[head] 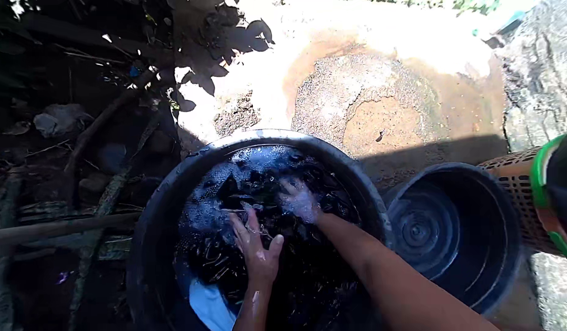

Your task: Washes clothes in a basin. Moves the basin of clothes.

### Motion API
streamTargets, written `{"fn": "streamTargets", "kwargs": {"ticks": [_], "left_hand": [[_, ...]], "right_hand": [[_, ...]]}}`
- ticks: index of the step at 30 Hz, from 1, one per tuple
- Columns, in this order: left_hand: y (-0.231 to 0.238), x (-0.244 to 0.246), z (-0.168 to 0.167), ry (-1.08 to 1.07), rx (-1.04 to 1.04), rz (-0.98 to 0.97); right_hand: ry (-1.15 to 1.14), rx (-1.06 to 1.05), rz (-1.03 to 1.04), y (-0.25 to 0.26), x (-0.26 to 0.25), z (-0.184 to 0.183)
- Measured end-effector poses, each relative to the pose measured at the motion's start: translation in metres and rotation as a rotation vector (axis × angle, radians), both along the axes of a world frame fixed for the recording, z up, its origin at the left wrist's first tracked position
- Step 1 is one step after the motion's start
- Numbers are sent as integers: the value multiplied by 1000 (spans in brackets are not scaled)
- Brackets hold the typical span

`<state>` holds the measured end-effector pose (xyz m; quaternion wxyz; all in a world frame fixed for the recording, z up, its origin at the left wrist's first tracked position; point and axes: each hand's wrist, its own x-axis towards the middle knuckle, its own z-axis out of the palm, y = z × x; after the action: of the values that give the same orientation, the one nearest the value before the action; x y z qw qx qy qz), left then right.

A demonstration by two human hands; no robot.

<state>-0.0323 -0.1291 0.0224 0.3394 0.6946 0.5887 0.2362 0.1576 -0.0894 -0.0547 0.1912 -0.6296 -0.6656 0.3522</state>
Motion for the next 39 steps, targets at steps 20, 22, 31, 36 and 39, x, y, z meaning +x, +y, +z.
{"fn": "streamTargets", "kwargs": {"ticks": [20,22,31,36,39], "left_hand": [[22,9,6,463,-734,-446],[0,-22,17,422,-423,-358],[-71,-68,-44,447,107,253],[-40,-61,-61,328,-145,323],[-28,-56,-36,618,-570,109]], "right_hand": [[20,-375,95,-28,-26,51],[-70,-337,150,-46,-28,70],[-209,-386,431,-144,-62,66],[-112,-519,319,-123,-69,38],[-159,-666,224,-101,-80,59]]}}
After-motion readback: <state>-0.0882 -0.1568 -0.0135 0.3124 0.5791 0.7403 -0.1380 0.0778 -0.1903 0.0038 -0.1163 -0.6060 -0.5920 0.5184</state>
